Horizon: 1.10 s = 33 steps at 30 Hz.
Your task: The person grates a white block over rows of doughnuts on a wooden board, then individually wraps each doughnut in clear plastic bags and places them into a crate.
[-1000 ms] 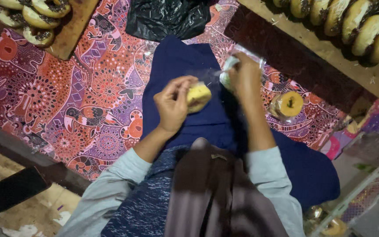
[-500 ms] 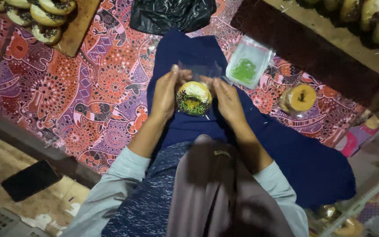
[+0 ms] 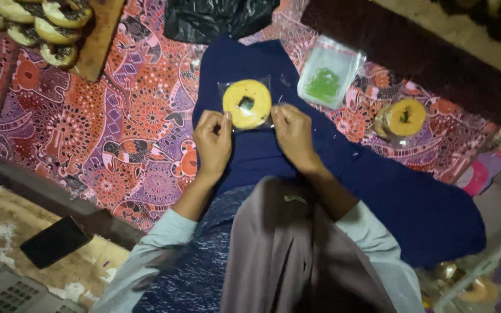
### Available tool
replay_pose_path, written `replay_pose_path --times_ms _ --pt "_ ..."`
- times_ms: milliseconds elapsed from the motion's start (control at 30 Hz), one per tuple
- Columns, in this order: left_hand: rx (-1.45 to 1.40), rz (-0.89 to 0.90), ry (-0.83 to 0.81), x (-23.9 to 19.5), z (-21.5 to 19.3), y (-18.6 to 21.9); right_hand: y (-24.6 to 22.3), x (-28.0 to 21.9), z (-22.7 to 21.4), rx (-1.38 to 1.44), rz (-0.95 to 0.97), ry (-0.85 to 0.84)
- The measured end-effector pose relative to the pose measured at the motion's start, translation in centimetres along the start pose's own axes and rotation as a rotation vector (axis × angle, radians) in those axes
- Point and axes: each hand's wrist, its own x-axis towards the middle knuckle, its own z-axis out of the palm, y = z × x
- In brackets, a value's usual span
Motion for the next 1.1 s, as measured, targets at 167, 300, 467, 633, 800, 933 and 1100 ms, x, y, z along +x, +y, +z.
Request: replay_pose_path --times_ms 167,300,467,633,800,933,1100 --pt "-0.034 0.047 -0.031 0.6 0.3 -0.2 2.3 -2.1 -7.2 -0.855 0.099 -0.217" --pt "-0.143 0.137 -0.157 0.5 4.3 2.4 3.9 -5.8 -11.9 -0.637 0.247 -0.004" --pt "-0.342 0.079 -0.467 -3.1 14.5 3.5 8.5 -6.6 -13.3 0.165 0.575 0.250" --pt "-0.352 0.140 -0.502 -2.4 27.2 1.7 12.3 -7.4 -21.4 0.010 0.786 0.490" --pt "-0.316 -0.354 -0.840 -4.1 37.3 -0.3 16.8 -7.2 -21.8 -0.542 0.588 0.466" --pt "-0.164 -0.215 -0.684 -8.1 38.2 -3.6 18.4 -8.6 -22.7 -0.459 0.541 0.360" --pt "-0.157 -0.142 -0.638 -8.6 36.9 -4.1 18.9 -6.8 -23.1 0.288 0.924 0.221"
